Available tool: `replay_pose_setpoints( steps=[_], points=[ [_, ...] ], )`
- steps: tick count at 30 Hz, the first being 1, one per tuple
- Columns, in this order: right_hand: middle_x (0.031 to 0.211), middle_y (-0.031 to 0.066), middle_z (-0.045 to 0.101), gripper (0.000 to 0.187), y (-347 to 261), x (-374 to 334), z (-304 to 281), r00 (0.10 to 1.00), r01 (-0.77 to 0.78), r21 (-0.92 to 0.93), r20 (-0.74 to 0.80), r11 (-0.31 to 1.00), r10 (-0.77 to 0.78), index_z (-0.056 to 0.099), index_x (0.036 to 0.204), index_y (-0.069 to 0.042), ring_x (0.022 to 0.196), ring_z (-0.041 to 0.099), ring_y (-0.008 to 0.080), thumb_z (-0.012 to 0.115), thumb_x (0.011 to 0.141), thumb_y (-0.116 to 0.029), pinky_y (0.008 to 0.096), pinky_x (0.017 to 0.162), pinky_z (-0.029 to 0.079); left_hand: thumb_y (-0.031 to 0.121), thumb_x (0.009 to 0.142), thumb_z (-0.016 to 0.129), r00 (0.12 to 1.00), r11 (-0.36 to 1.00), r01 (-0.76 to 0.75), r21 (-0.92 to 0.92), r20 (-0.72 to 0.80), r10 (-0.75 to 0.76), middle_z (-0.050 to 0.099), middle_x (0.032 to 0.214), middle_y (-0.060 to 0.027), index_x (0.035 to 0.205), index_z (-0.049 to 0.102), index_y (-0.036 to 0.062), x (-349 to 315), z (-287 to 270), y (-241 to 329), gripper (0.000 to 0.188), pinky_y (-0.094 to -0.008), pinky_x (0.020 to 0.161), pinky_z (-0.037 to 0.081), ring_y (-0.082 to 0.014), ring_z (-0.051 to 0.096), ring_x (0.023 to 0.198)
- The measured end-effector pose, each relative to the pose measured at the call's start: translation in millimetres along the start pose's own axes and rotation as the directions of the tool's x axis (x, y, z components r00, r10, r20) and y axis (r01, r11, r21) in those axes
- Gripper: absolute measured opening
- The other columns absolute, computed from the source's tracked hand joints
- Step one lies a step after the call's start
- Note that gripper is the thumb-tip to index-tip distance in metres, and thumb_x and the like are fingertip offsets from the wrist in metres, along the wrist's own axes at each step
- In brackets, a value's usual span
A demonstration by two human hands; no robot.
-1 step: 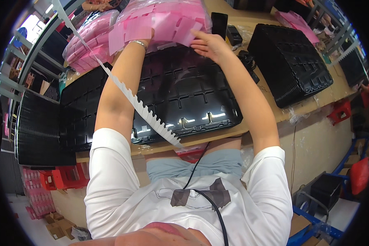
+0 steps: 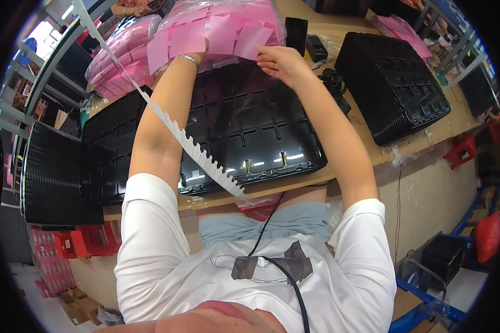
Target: Applying foam inserts to plastic trays and stacking them as part of a manufacturing workflow.
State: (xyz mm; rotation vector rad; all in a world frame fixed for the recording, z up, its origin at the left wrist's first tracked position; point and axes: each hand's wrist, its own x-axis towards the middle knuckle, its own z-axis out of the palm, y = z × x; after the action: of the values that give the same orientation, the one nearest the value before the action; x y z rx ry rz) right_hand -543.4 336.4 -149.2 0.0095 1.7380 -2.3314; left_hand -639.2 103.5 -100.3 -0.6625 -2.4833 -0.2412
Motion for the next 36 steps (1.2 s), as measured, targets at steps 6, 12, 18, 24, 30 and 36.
replay_pose_setpoints(
  steps=[6, 12, 18, 24, 30, 36],
  points=[
    [0.099, 0.0042, 0.064, 0.031, 6, -12, 15, 0.960, 0.207, 0.074, -0.206, 0.976, -0.188, 0.065, 0.106, -0.003, 0.097, 0.059, 0.0131, 0.074, 0.086, -0.025, 0.0320, 0.087, 0.049, 0.032, 0.096, 0.049, 1.000, 0.998, 0.015, -0.060, -0.018, -0.016, 0.067, 0.114, -0.0155, 0.119, 0.065, 0.0100, 13, -1, -4, 0.035, -0.0420, 0.091, 0.051, -0.0330, 0.064, 0.105],
    [0.098, 0.0018, 0.065, 0.018, 2, 8, 21, 0.966, 0.227, 0.094, -0.146, 0.969, -0.212, 0.066, 0.100, -0.006, 0.092, 0.062, 0.0129, 0.069, 0.091, -0.021, 0.0310, 0.085, 0.049, 0.032, 0.096, 0.050, 0.999, 0.992, 0.011, -0.129, -0.028, -0.015, 0.067, 0.113, -0.0161, 0.118, 0.065, 0.0091, 29, 3, -1, 0.035, -0.0415, 0.091, 0.051, -0.0329, 0.065, 0.104],
    [0.095, 0.0055, 0.066, 0.017, -14, -91, 31, 0.897, 0.402, 0.143, -0.260, 0.904, -0.358, 0.063, 0.101, 0.000, 0.088, 0.063, 0.0128, 0.065, 0.092, -0.014, 0.0295, 0.081, 0.051, 0.032, 0.095, 0.052, 0.998, 0.975, 0.038, -0.218, -0.037, -0.047, 0.068, 0.112, -0.0168, 0.118, 0.065, 0.0082, 31, 7, -4, 0.035, -0.0409, 0.090, 0.051, -0.0328, 0.065, 0.103],
    [0.091, 0.0051, 0.066, 0.011, 3, -198, 2, 0.898, 0.357, 0.102, -0.312, 0.928, -0.311, 0.060, 0.099, -0.002, 0.080, 0.065, 0.0107, 0.059, 0.094, -0.012, 0.0254, 0.075, 0.052, 0.032, 0.095, 0.053, 0.998, 0.952, 0.055, -0.300, -0.019, -0.063, 0.068, 0.111, -0.0174, 0.117, 0.065, 0.0073, -36, -30, -17, 0.035, -0.0403, 0.089, 0.052, -0.0326, 0.066, 0.102],
    [0.090, 0.0067, 0.068, 0.009, 36, -216, -13, 0.927, 0.219, 0.099, -0.332, 0.971, -0.176, 0.059, 0.099, -0.002, 0.078, 0.067, 0.0117, 0.058, 0.095, -0.011, 0.0260, 0.072, 0.055, 0.032, 0.095, 0.054, 0.992, 0.936, 0.127, -0.328, 0.028, -0.124, 0.068, 0.109, -0.0181, 0.117, 0.065, 0.0064, 3, -44, -31, 0.035, -0.0398, 0.088, 0.052, -0.0325, 0.066, 0.101],
    [0.087, 0.0070, 0.068, 0.007, 68, -207, -31, 0.958, 0.166, -0.070, -0.224, 0.984, -0.178, 0.058, 0.095, -0.003, 0.075, 0.067, 0.0123, 0.060, 0.095, -0.009, 0.0270, 0.071, 0.056, 0.057, 0.096, 0.046, 0.836, 0.659, 0.549, -0.514, 0.345, -0.427, 0.071, 0.101, -0.0160, 0.124, 0.063, 0.0047, -162, -73, -29, 0.062, -0.0301, 0.077, 0.052, -0.0197, 0.069, 0.087]
  ],
)
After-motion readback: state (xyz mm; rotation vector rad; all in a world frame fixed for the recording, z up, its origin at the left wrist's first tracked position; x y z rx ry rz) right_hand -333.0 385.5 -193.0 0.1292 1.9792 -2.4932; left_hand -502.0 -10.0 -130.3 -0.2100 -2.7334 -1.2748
